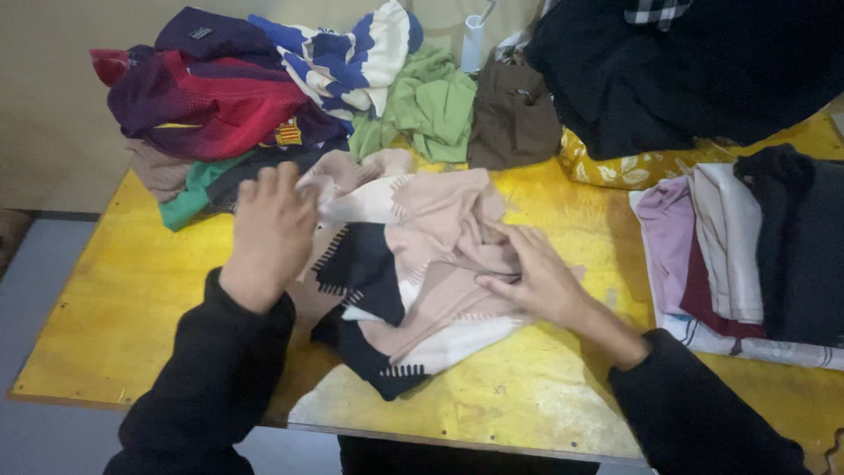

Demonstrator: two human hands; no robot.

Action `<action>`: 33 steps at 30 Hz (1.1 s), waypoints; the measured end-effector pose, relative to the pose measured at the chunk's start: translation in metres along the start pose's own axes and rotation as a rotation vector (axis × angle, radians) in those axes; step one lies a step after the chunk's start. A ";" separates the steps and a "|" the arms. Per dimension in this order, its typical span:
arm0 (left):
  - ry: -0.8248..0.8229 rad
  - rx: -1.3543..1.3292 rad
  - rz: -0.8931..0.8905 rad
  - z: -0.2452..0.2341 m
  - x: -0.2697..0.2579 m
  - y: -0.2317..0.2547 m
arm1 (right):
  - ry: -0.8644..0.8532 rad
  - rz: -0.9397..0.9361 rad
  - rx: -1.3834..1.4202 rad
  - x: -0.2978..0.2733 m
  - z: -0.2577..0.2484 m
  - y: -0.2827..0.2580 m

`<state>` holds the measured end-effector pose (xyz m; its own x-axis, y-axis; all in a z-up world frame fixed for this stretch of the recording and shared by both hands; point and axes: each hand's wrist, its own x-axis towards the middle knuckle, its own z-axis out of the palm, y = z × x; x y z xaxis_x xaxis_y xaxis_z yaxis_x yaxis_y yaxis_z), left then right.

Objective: The person folds a patterned sweater and a pair of brown shorts on a yellow table by hand.

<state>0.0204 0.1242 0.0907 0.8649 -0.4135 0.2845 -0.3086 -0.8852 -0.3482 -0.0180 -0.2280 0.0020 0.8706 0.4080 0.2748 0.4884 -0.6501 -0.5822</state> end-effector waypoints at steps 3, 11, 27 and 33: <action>0.114 -0.613 0.306 -0.016 0.004 0.021 | -0.034 0.327 0.152 -0.001 0.008 -0.014; -0.442 -0.769 0.334 -0.058 0.032 0.075 | 0.017 -0.293 0.523 -0.008 -0.044 -0.028; 0.402 -0.804 0.356 -0.041 0.060 -0.019 | 0.016 0.270 -0.303 0.013 -0.171 -0.078; 1.027 -0.233 -0.149 0.015 0.069 -0.160 | 0.319 0.069 -0.661 0.013 -0.209 -0.051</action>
<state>0.1354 0.2406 0.1524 0.1846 -0.1832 0.9656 -0.3892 -0.9158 -0.0993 -0.0194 -0.3235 0.1948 0.8265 0.2112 0.5218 0.2775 -0.9594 -0.0513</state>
